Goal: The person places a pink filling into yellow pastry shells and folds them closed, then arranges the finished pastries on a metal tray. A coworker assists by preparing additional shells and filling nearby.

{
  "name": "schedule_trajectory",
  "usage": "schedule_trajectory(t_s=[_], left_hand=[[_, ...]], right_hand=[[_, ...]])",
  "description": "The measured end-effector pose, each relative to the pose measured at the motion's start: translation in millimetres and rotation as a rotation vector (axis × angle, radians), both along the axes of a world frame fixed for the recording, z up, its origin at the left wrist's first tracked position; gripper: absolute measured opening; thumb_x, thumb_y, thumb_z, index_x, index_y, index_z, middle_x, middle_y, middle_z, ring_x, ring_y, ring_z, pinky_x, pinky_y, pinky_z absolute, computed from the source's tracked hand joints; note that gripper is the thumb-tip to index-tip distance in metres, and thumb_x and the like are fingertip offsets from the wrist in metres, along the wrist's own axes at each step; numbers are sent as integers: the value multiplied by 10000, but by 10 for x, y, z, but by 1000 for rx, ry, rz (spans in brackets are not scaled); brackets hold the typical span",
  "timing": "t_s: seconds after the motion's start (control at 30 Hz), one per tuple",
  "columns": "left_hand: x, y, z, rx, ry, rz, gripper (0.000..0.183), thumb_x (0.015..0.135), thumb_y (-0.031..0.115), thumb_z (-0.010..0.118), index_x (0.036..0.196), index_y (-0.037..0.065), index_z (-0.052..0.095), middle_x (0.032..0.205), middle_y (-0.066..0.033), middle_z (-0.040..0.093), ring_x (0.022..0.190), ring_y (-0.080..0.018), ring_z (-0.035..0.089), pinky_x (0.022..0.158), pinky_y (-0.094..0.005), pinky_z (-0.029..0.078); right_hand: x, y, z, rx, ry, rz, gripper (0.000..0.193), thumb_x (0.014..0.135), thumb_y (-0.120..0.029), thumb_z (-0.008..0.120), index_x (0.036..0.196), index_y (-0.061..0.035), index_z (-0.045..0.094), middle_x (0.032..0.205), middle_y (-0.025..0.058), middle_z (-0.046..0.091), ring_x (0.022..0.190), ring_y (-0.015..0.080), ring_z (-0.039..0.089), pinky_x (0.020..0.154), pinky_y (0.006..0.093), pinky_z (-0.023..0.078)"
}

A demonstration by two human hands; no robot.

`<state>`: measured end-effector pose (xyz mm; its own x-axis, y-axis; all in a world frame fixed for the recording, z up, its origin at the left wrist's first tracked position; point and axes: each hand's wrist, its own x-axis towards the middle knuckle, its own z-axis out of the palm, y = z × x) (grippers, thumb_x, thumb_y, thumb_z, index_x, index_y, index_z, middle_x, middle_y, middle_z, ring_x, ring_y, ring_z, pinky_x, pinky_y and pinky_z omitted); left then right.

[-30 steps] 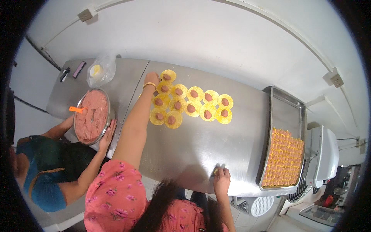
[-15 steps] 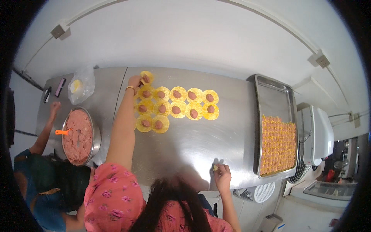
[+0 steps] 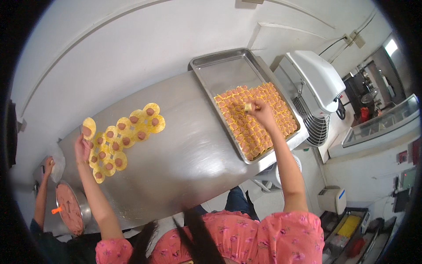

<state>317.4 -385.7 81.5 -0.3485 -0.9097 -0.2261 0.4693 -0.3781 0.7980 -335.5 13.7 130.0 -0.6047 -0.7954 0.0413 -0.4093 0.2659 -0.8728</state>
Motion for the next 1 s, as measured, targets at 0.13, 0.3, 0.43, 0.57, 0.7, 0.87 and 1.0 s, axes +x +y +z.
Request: schedule_trajectory(t_s=[0.13, 0.3, 0.43, 0.57, 0.7, 0.87, 1.0], left_hand=[[-588, 1738, 13, 42, 42, 96, 264, 951, 129, 448, 1141, -42, 514, 1160, -95, 598, 1058, -181, 592, 906, -306, 510], [-1355, 3554, -172, 303, 53, 191, 302, 933, 126, 451, 1182, -39, 502, 1195, -131, 585, 1086, -210, 586, 919, -331, 506], [-1764, 4466, -353, 378, 11, 301, 316, 921, 127, 471, 1182, -48, 498, 1196, -143, 582, 1082, -225, 589, 902, -333, 515], [-2069, 4953, -352, 364, 37, 386, 315, 922, 107, 462, 1185, -64, 484, 1186, -158, 576, 1088, -241, 587, 909, -349, 519], [-2269, 5173, -264, 412, -30, 426, 308, 929, 106, 450, 1184, -64, 482, 1193, -160, 570, 1085, -241, 588, 913, -347, 518], [-2403, 5210, -154, 371, -26, 424, 294, 935, 105, 441, 1176, -56, 486, 1192, -157, 568, 1076, -238, 591, 905, -346, 523], [-2525, 5181, -159, 381, -40, 407, 296, 935, 105, 440, 1185, -49, 482, 1188, -155, 567, 1078, -235, 587, 898, -349, 525]], right_hand=[[-1204, -516, -13, 164, 145, 27, 319, 688, -41, 681, 1006, -56, 679, 870, 41, 673, 711, 130, 611, 639, 286, 496], [-1994, -1017, -373, 241, 305, 189, 344, 626, -114, 722, 969, -95, 702, 800, 91, 681, 730, 190, 651, 665, 311, 514], [-2212, -1307, -643, 305, 390, 375, 294, 619, -136, 716, 912, -116, 717, 809, 134, 689, 769, 256, 668, 720, 342, 528], [-2231, -1520, -840, 391, 521, 512, 239, 649, -142, 668, 881, -129, 721, 846, 138, 689, 791, 303, 658, 754, 360, 527], [-2199, -1580, -959, 456, 591, 618, 273, 654, -125, 645, 916, -113, 719, 893, 129, 693, 818, 303, 658, 757, 352, 521], [-2173, -1547, -962, 467, 561, 664, 295, 674, -130, 637, 957, -118, 720, 921, 132, 693, 842, 292, 662, 767, 355, 517], [-2180, -1527, -922, 472, 548, 697, 253, 686, -125, 629, 920, -115, 726, 883, 127, 697, 816, 279, 664, 741, 352, 516]])
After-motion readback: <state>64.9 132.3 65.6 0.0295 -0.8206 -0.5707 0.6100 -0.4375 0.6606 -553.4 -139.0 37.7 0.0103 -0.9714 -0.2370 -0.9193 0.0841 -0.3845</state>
